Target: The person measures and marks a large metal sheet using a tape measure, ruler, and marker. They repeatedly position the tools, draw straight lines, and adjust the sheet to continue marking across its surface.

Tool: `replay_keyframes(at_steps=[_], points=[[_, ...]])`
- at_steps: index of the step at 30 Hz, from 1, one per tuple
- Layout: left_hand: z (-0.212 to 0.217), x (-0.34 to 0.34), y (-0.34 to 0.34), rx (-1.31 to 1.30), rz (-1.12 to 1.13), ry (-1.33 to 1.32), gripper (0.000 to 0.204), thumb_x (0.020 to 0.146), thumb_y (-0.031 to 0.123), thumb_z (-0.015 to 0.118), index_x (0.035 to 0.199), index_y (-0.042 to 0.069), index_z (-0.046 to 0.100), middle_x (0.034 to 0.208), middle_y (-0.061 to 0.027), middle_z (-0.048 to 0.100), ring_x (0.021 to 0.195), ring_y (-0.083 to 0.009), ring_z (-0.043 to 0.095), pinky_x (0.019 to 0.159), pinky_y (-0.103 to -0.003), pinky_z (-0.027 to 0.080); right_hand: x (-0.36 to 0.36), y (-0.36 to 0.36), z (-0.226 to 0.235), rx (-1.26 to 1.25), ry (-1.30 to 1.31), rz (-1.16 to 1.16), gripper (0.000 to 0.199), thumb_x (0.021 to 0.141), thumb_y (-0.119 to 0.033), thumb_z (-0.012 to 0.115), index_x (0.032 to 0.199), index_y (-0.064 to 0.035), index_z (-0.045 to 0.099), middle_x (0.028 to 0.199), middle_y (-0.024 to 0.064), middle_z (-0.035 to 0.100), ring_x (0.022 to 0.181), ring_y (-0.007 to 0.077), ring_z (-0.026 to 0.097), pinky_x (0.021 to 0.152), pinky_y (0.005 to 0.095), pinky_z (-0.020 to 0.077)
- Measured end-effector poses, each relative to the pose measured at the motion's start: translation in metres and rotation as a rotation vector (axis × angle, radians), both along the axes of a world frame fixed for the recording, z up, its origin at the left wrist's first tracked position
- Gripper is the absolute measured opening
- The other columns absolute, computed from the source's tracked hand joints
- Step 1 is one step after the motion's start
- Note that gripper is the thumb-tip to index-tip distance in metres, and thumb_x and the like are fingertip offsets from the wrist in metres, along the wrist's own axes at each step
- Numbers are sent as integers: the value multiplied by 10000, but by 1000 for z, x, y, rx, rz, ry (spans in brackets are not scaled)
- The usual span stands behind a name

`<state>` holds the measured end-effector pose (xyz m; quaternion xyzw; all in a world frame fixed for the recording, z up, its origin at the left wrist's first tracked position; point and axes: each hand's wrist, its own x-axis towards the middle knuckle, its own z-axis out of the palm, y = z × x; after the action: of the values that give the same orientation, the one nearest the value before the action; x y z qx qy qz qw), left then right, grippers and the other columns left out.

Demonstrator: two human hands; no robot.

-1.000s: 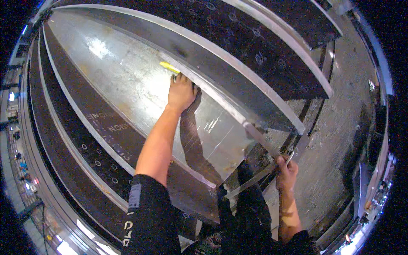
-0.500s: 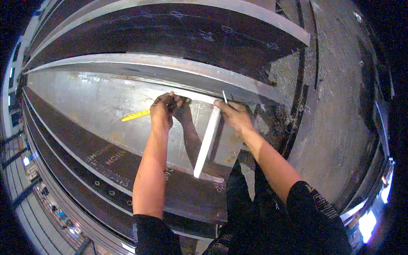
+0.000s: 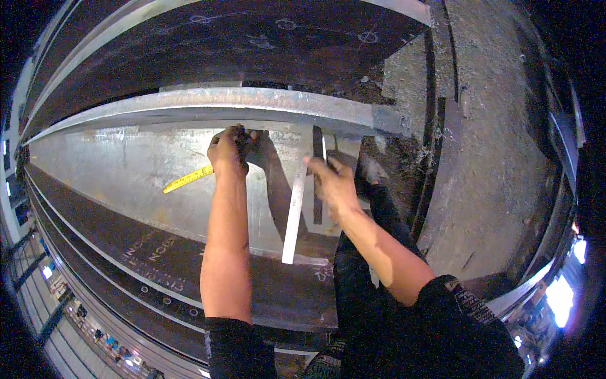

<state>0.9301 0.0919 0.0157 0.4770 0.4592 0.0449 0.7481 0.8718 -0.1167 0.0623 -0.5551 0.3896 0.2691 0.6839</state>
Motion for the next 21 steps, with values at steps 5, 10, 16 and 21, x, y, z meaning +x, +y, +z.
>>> replay_keyframes(at_steps=[5, 10, 16, 21], points=[[6, 10, -35, 28, 97, 20, 70, 852, -36, 577, 892, -80, 539, 831, -179, 616, 667, -278, 647, 613, -397, 634, -1, -12, 24, 21, 44, -53, 283, 809, -292, 763, 859, -68, 598, 604, -48, 458, 444, 50, 341, 409, 253, 246], [-28, 11, -13, -181, 123, -44, 64, 867, -63, 546, 924, -88, 559, 824, -165, 611, 711, -274, 641, 668, -434, 634, 15, 1, 10, 5, 66, -140, 327, 802, -352, 762, 888, -57, 651, 623, -9, 524, 509, 92, 421, 461, 287, 320], [-54, 1, 8, -178, 65, -174, 109, 898, -40, 501, 951, -99, 576, 865, -174, 602, 780, -287, 630, 763, -481, 614, -14, 8, -23, -120, 22, -90, 222, 821, -264, 763, 864, -92, 629, 596, -75, 431, 486, 38, 338, 428, 247, 247], [-26, 9, -9, -180, 115, -66, 119, 899, -43, 520, 981, -114, 568, 892, -182, 601, 808, -297, 641, 776, -467, 618, 2, 6, 11, 35, -37, -181, 217, 821, -266, 764, 852, -95, 635, 586, -77, 423, 475, 49, 328, 425, 246, 244]])
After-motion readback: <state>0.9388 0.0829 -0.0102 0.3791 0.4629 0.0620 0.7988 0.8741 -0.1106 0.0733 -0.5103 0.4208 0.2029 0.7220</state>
